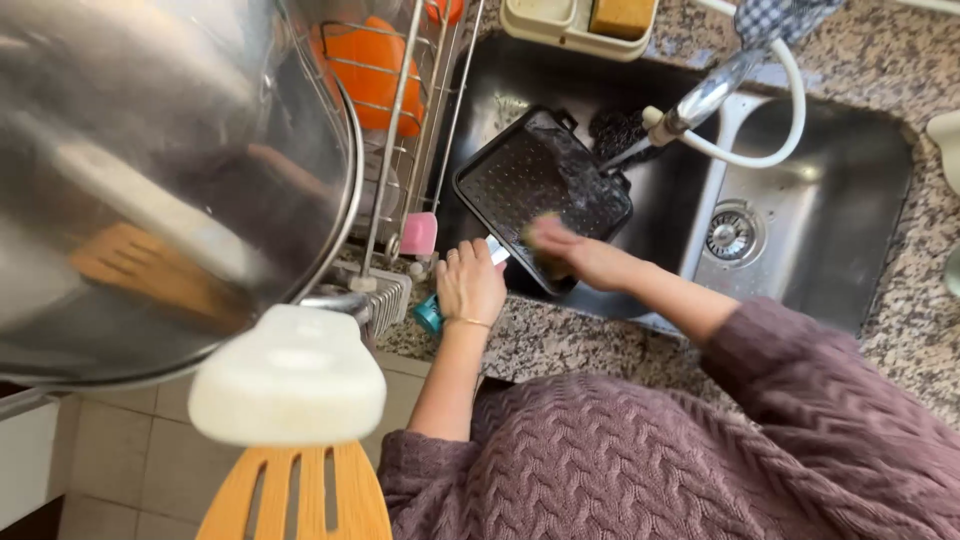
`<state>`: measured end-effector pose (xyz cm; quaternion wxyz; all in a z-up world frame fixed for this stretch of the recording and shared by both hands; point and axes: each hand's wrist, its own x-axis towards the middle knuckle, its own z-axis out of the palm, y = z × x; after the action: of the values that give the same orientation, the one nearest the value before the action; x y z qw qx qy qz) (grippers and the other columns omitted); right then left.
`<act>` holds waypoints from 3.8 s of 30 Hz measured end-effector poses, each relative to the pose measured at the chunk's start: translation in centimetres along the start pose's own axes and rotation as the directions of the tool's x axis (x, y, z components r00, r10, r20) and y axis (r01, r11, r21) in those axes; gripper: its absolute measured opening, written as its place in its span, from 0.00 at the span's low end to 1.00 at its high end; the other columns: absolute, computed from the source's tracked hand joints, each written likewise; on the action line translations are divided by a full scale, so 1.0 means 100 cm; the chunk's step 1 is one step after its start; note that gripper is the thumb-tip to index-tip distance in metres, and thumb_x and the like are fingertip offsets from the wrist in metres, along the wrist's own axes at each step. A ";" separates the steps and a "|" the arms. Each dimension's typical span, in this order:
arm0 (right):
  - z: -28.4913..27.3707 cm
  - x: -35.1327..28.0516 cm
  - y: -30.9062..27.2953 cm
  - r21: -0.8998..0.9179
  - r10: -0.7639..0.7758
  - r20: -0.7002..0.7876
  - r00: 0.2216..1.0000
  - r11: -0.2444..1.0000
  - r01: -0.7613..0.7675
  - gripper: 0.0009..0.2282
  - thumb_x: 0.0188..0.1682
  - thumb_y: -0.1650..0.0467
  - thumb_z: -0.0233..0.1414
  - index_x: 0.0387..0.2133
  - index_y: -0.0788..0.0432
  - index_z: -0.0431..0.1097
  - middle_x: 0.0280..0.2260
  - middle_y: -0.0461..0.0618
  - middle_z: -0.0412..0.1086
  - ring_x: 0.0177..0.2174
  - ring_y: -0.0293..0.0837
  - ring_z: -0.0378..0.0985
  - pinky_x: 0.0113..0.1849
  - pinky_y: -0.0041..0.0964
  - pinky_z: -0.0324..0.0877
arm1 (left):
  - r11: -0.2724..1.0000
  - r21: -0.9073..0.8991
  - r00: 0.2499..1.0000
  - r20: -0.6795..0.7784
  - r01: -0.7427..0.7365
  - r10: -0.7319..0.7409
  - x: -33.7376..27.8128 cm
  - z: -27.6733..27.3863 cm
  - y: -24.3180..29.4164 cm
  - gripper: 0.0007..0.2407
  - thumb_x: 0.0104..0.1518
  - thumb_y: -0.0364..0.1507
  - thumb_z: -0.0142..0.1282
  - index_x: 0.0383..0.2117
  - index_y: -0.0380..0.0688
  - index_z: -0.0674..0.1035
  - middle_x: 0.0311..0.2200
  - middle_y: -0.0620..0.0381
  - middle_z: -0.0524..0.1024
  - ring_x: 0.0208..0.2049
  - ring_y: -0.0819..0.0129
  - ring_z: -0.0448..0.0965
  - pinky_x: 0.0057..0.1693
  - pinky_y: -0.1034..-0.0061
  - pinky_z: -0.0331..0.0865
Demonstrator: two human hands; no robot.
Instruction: Washing a pan and a glass bowl in a kitchen sink.
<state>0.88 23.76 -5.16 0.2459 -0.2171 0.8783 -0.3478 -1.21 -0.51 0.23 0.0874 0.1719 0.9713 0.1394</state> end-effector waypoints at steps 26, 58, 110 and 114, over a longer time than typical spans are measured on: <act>0.030 -0.003 -0.041 0.207 0.311 -0.192 0.931 0.940 -0.271 0.13 0.51 0.68 0.54 0.43 0.64 0.65 0.39 0.63 0.68 0.38 0.60 0.75 0.42 0.52 0.72 | 0.999 -0.014 0.999 0.010 -0.040 0.041 0.005 0.011 -0.009 0.15 0.50 0.38 0.65 0.34 0.40 0.77 0.34 0.48 0.78 0.39 0.55 0.80 0.45 0.63 0.72; -0.027 0.119 0.122 -0.189 0.150 -0.733 0.663 0.892 -0.411 0.15 0.39 0.78 0.55 0.42 0.60 0.69 0.42 0.59 0.69 0.43 0.62 0.70 0.45 0.52 0.68 | 0.996 0.050 0.992 0.108 -0.069 0.064 0.010 0.019 -0.008 0.22 0.53 0.42 0.63 0.47 0.39 0.74 0.42 0.42 0.78 0.39 0.54 0.81 0.45 0.63 0.73; 0.110 0.092 0.088 0.700 0.692 -0.660 0.294 0.708 -0.095 0.18 0.52 0.77 0.43 0.57 0.66 0.58 0.51 0.66 0.66 0.49 0.61 0.70 0.52 0.52 0.69 | 0.964 0.257 0.997 -0.019 -0.064 0.071 0.000 -0.049 0.051 0.10 0.56 0.24 0.49 0.43 0.36 0.74 0.32 0.50 0.78 0.26 0.60 0.83 0.37 0.67 0.75; 0.074 0.076 0.047 0.433 0.490 -0.853 0.179 0.857 -0.280 0.17 0.54 0.78 0.47 0.57 0.64 0.61 0.52 0.68 0.64 0.51 0.65 0.67 0.54 0.54 0.64 | 0.973 0.218 0.996 -0.031 -0.070 0.079 0.004 -0.043 0.050 0.12 0.55 0.25 0.51 0.46 0.35 0.73 0.33 0.49 0.78 0.27 0.59 0.83 0.38 0.66 0.75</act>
<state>-1.74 18.94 -15.39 -0.2224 0.2829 0.8384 -0.4094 -0.97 3.11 5.76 0.0435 0.2139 0.9751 0.0393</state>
